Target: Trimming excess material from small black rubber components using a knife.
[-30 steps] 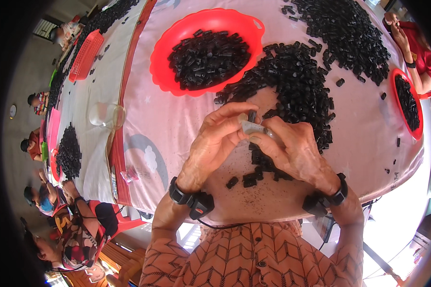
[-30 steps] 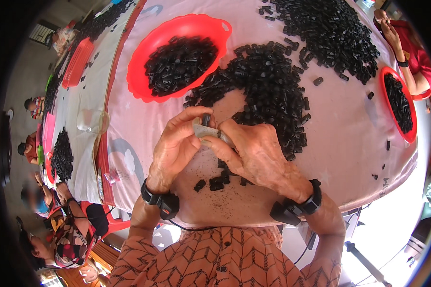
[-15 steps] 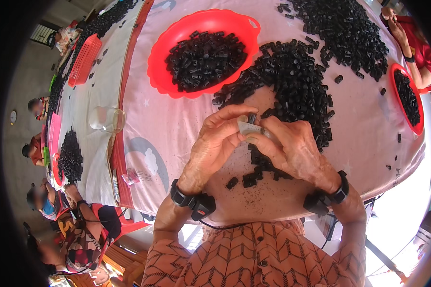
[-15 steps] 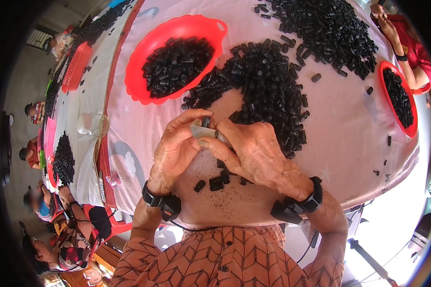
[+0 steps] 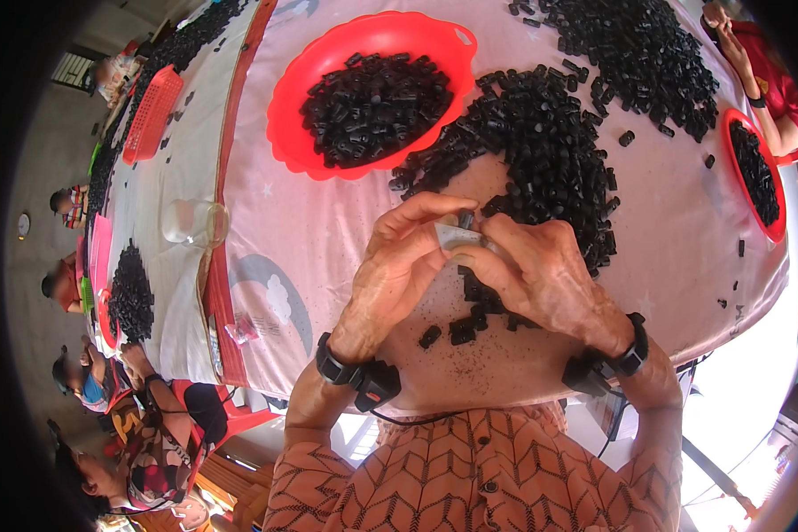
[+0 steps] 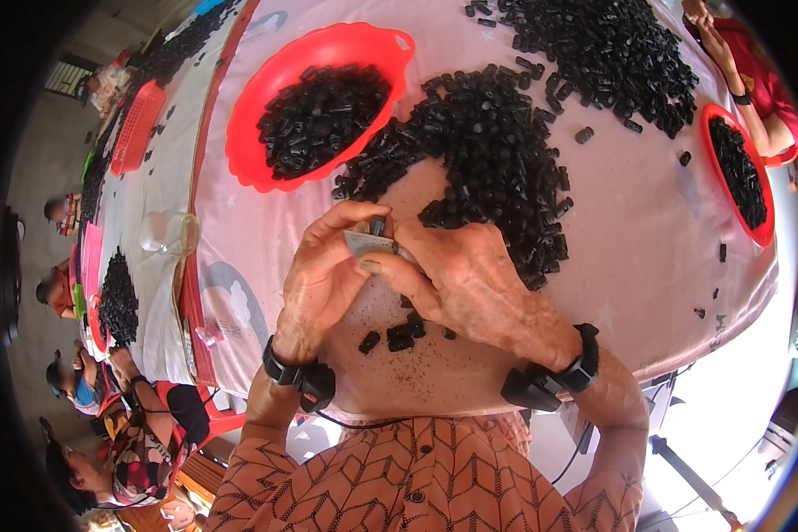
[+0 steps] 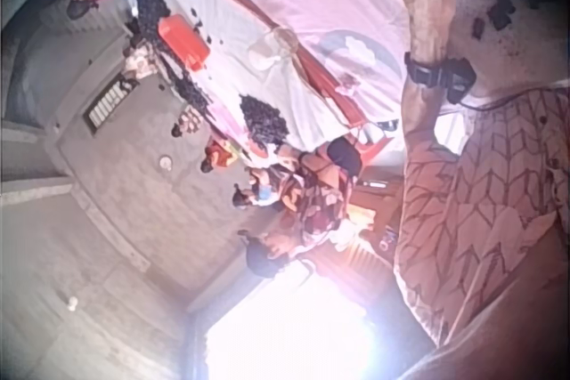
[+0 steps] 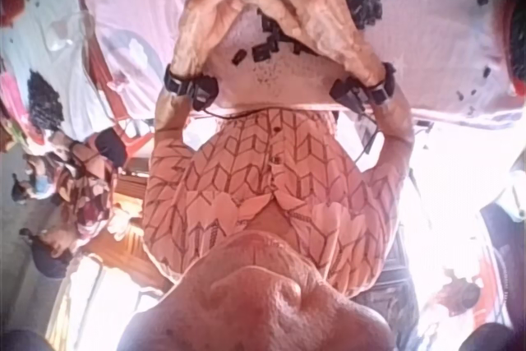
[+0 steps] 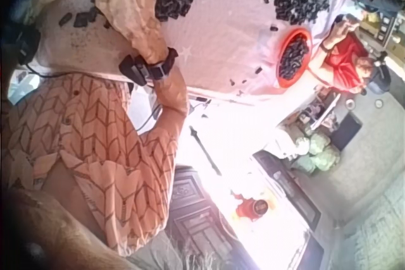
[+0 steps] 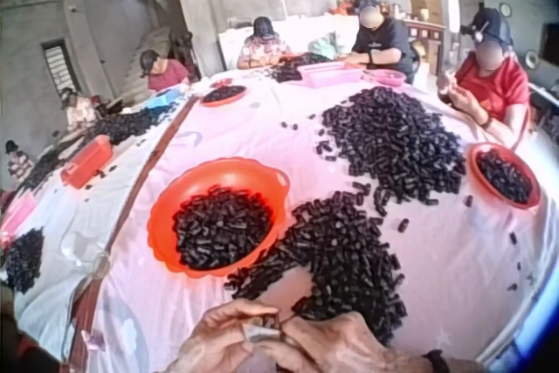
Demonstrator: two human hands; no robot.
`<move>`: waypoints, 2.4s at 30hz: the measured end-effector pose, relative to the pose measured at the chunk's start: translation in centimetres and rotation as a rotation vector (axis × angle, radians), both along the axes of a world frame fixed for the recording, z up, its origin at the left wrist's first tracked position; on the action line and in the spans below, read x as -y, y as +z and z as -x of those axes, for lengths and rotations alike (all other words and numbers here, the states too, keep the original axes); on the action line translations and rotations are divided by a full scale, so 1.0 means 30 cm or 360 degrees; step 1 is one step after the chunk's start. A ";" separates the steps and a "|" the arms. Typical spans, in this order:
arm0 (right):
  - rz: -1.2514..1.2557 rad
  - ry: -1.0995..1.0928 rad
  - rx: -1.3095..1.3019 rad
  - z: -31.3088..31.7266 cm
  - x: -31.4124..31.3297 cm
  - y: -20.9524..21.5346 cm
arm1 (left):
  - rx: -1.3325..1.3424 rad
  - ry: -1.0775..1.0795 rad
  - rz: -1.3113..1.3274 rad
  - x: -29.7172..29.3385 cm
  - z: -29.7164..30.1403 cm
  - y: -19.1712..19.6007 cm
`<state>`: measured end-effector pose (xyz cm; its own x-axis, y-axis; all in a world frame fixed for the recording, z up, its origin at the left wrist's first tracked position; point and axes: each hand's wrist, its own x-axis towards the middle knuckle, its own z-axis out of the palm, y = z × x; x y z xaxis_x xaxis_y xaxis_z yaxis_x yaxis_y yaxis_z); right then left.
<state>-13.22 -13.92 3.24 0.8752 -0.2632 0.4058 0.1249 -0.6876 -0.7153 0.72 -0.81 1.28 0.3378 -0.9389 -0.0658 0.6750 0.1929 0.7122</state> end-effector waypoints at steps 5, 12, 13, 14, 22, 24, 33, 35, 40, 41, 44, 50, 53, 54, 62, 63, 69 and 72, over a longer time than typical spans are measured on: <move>0.0015 -0.0020 -0.0009 -0.003 0.002 -0.002 | 0.0001 0.0024 0.0004 0.005 0.009 0.000; 0.0031 -0.0083 0.0034 -0.005 0.025 -0.039 | -0.0050 -0.0043 -0.0061 0.013 0.010 -0.009; 0.0023 -0.0104 0.0116 -0.004 0.030 -0.044 | -0.0066 -0.0019 -0.0112 0.013 0.013 -0.008; -0.0064 -0.0158 0.0124 -0.002 0.034 -0.020 | -0.0065 -0.0012 -0.0109 0.011 0.008 -0.007; -0.0313 -0.0467 0.0030 0.000 0.073 0.035 | 0.0138 0.0064 -0.0101 0.010 -0.012 0.017; -0.0278 -0.0455 -0.0008 0.002 0.072 0.037 | 0.0206 0.0056 -0.0111 0.007 -0.012 0.025; -0.0278 -0.0421 0.0026 -0.004 0.066 0.018 | 0.0599 0.0175 -0.0283 0.002 0.007 0.048; -0.0283 -0.0413 0.0012 -0.004 0.064 0.030 | 0.0631 0.0206 -0.0308 0.001 0.006 0.054; -0.0263 -0.0414 0.0033 -0.005 0.070 0.026 | 0.0718 0.0192 -0.0359 0.005 -0.002 0.057; -0.0252 -0.0407 0.0019 -0.006 0.071 0.030 | 0.0714 0.0193 -0.0364 0.007 -0.004 0.051; -0.0251 -0.0404 -0.0011 -0.006 0.069 0.036 | 0.0668 0.0254 -0.0297 0.009 -0.009 0.041; -0.0268 -0.0392 -0.0004 -0.003 0.067 0.036 | 0.0651 0.0249 -0.0340 0.009 -0.008 0.029; -0.0234 -0.0389 0.0007 -0.003 0.066 0.041 | 0.0715 0.0232 -0.0355 0.004 -0.008 0.017; -0.0213 -0.0390 0.0003 -0.003 0.065 0.043 | 0.0813 0.0327 -0.0297 0.010 -0.002 0.008; -0.0219 -0.0408 -0.0002 0.002 0.075 0.035 | 0.1452 0.0830 -0.0310 0.003 -0.060 0.040; -0.0207 -0.0404 0.0007 0.003 0.076 0.034 | 0.1456 0.0830 -0.0314 0.010 -0.067 0.080; -0.0198 -0.0417 0.0028 0.002 0.079 0.038 | 0.1468 0.1347 -0.0311 0.032 -0.085 0.147; -0.0163 -0.0427 0.0004 0.002 0.083 0.041 | 0.1493 0.0763 -0.0415 -0.020 -0.094 0.115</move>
<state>-13.28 -16.41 4.45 0.7679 -0.5249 0.3671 -0.0498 -0.6204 -0.7827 3.53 -0.22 4.72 0.6854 -0.6904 0.2313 -0.2649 0.0595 0.9624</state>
